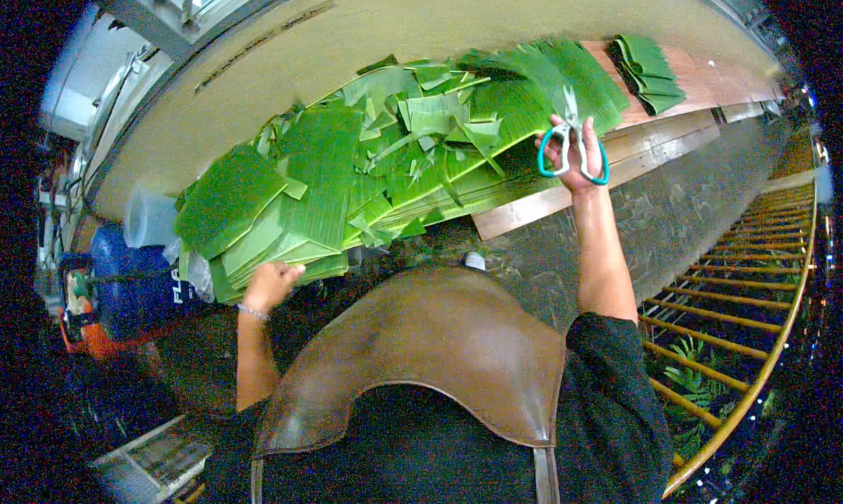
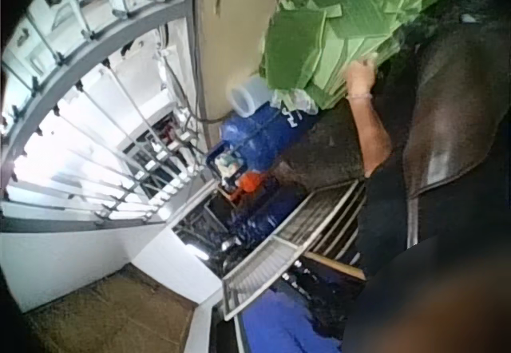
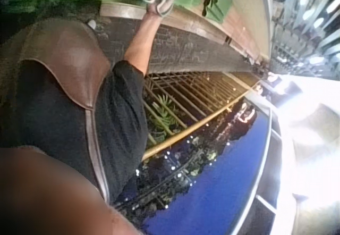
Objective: The person uses scissors to cut large green banana leaves into smaller rectangular pieces on a wooden workbench. They repeatedly pick up leaves, trim edges, and stack the cut pieces while discarding offcuts.
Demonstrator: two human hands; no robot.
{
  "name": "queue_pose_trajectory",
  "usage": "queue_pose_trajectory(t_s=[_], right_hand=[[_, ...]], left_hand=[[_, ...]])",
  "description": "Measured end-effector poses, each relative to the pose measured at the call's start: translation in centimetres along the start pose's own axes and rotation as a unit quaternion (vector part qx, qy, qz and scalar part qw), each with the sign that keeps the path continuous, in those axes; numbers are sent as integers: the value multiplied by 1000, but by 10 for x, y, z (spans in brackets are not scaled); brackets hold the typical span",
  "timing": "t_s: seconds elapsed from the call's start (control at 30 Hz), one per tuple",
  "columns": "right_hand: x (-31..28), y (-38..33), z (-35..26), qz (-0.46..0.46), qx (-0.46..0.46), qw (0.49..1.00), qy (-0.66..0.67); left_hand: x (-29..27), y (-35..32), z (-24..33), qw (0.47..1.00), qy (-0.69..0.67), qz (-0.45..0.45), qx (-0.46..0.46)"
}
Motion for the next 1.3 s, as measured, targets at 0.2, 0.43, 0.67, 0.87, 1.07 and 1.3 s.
queue_pose_trajectory(t_s=[0.2, 0.43, 0.67, 0.87, 1.07, 1.3], right_hand=[[3, 1, -76, -41, -67, 996, 47], [-34, -2, -70, 64, -97, 983, 144], [-48, -2, -57, -59, -96, 981, 160], [-84, -13, -48, 39, -52, 977, 202], [-81, -15, -53, 14, -31, 978, 206], [-52, -15, -71, -6, -15, 977, 215]], left_hand=[[123, 23, 40, 916, -343, -209, 5], [218, 87, 130, 876, -362, -231, 218], [278, 104, 234, 800, -462, -377, 61], [294, 113, 269, 539, -767, -345, -57], [248, 119, 300, 443, -851, -273, 71], [169, 139, 319, 628, -758, -92, 149]])
Point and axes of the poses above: each hand's wrist, its own y-axis towards the middle knuckle, its own x-axis out of the palm, z = x × y, the point moved 7 cm from there along y, towards the middle knuckle, and after that the axes turned 13 degrees about -y, right-handed, at the moved point
